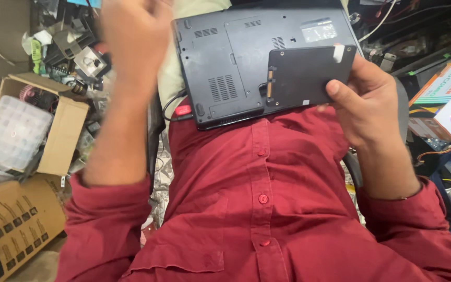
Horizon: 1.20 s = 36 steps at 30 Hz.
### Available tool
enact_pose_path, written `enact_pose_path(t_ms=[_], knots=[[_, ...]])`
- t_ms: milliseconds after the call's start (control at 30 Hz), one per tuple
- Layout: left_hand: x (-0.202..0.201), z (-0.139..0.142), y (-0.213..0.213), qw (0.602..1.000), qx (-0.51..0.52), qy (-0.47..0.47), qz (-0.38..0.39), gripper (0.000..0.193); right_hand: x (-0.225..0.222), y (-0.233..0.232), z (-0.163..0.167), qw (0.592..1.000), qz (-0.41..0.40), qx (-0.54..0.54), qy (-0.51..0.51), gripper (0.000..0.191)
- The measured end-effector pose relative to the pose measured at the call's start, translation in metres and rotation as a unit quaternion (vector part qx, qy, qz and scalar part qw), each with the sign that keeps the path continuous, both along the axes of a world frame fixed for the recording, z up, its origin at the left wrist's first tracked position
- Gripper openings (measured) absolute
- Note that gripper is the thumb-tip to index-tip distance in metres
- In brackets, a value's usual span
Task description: The person closes a laptop resting on their lap, flips it over, removes and wipes the battery with a cloth, reinstalls the battery, and uses a screwdriver to unscrew and pry at the laptop's bottom panel.
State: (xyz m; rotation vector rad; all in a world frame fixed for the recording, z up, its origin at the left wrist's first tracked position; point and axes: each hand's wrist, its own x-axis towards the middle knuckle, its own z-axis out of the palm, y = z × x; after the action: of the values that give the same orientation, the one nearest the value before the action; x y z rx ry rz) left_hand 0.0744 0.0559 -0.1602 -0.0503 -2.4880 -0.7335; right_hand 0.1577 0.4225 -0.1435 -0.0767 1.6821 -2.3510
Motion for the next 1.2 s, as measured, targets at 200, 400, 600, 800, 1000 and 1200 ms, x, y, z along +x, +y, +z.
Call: enact_pose_path(t_ms=[200,400,600,800,1000,1200], knots=[[0.059,0.021,0.085,0.771,0.382,-0.32,-0.397,0.026,-0.001,-0.006,-0.001,0.999,-0.02,-0.034,0.008,0.06],[0.065,0.02,0.092,0.765,0.407,-0.343,-0.363,0.02,0.0,-0.014,0.002,0.997,-0.039,0.054,0.047,0.069],[0.067,0.023,0.086,0.92,0.144,-0.004,-0.365,0.027,0.001,-0.007,-0.002,0.942,-0.037,0.249,0.223,0.056],[0.07,0.033,0.08,0.936,0.042,0.105,-0.334,0.032,0.002,0.004,-0.007,0.95,-0.053,0.207,0.229,0.051],[0.071,0.037,0.081,0.937,0.058,0.1,-0.331,0.037,0.002,0.007,-0.009,0.928,-0.058,0.207,0.304,0.051],[0.071,0.03,0.084,0.929,0.113,0.051,-0.349,0.037,0.003,0.01,-0.006,0.9,-0.082,0.236,0.358,0.043]])
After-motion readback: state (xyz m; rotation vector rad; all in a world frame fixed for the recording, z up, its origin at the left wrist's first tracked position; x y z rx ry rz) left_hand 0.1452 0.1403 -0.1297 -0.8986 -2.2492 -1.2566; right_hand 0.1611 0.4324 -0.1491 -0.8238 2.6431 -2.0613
